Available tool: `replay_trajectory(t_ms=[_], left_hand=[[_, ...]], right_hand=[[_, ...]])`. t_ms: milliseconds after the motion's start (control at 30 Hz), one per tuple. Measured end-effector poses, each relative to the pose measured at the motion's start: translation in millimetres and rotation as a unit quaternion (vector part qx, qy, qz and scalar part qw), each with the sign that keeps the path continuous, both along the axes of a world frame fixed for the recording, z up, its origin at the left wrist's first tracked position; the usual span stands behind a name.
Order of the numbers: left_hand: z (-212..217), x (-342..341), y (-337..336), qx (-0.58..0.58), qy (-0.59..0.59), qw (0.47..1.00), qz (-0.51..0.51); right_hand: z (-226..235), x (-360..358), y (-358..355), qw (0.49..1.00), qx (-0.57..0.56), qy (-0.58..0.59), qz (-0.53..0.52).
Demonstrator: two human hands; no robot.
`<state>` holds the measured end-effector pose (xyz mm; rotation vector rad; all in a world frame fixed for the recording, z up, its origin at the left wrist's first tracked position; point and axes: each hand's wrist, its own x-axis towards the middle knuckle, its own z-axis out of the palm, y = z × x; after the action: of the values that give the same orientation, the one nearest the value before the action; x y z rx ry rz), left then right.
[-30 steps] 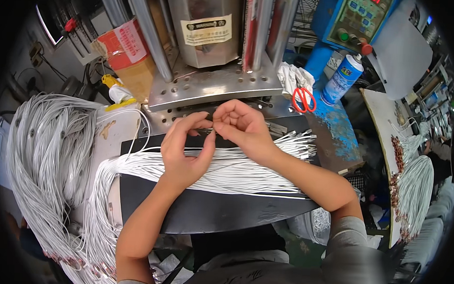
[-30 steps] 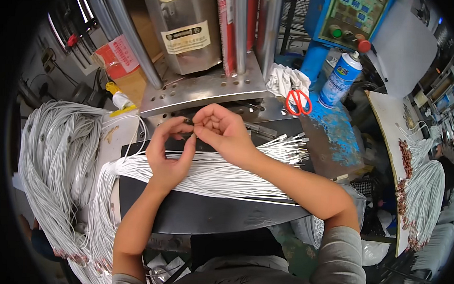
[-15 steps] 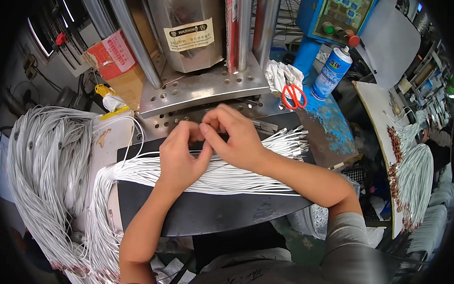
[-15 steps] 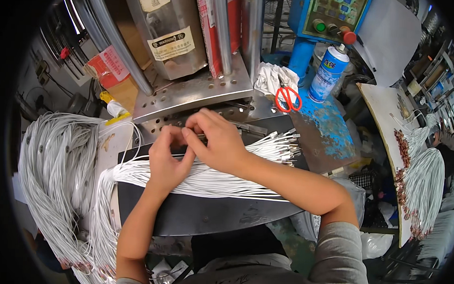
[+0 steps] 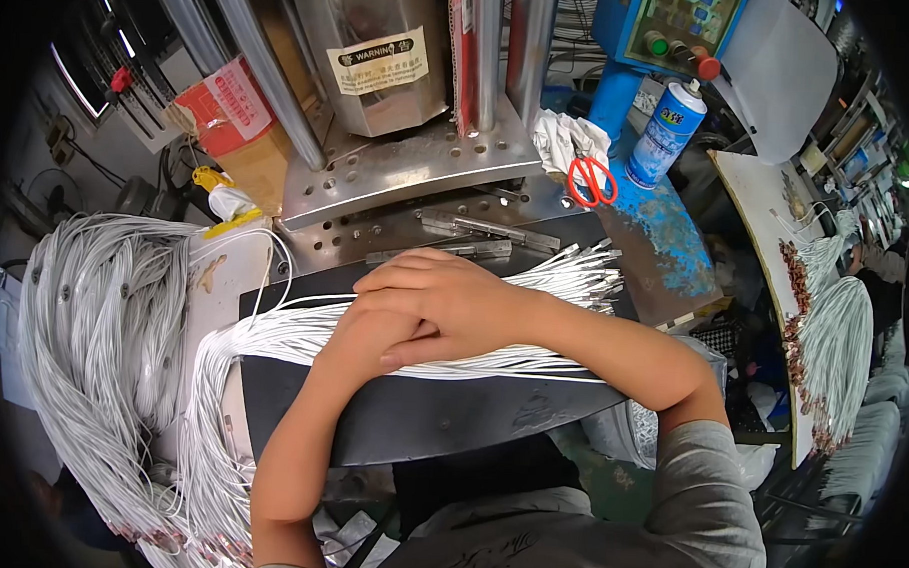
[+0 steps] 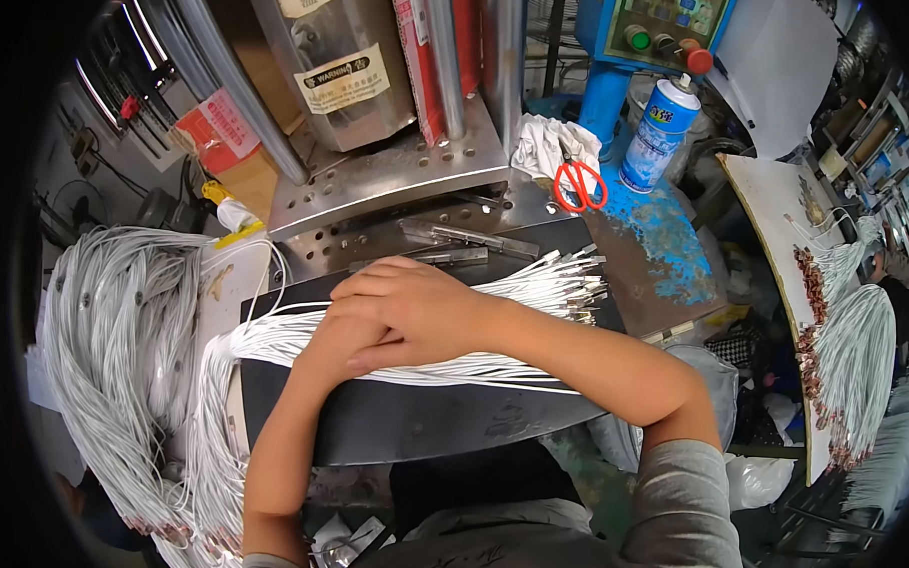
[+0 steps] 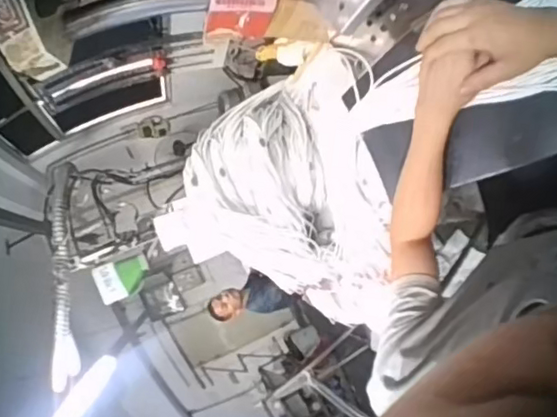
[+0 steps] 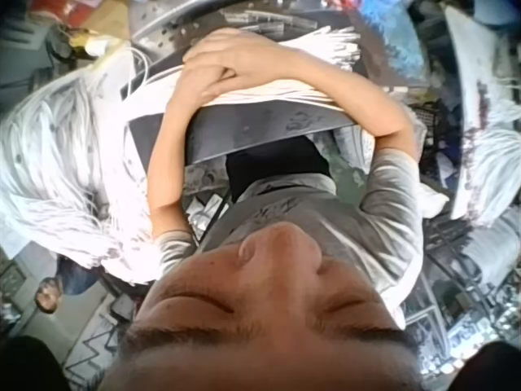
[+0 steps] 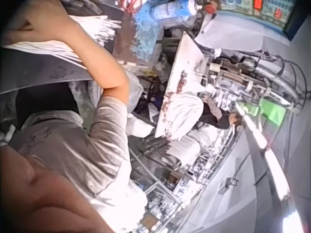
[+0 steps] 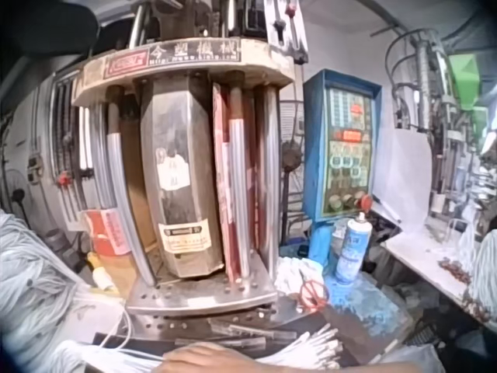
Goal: Assembling and crimping connectors onto multiple white electronic cables using a specialized machine and hand tools.
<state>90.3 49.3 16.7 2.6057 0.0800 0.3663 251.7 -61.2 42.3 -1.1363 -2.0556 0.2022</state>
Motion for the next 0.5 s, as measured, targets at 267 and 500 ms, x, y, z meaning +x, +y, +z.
replay_trajectory(t_ms=[267, 500], left_hand=[[11.5, 1.0, -4.1, 0.018, 0.043, 0.999, 0.005], [12.2, 2.3, -6.1, 0.022, 0.034, 0.999, 0.003]], right_hand=[[2.6, 0.7, -2.1, 1.000, -0.023, 0.010, 0.007], [3.7, 2.2, -3.2, 0.999, -0.047, 0.009, 0.006]])
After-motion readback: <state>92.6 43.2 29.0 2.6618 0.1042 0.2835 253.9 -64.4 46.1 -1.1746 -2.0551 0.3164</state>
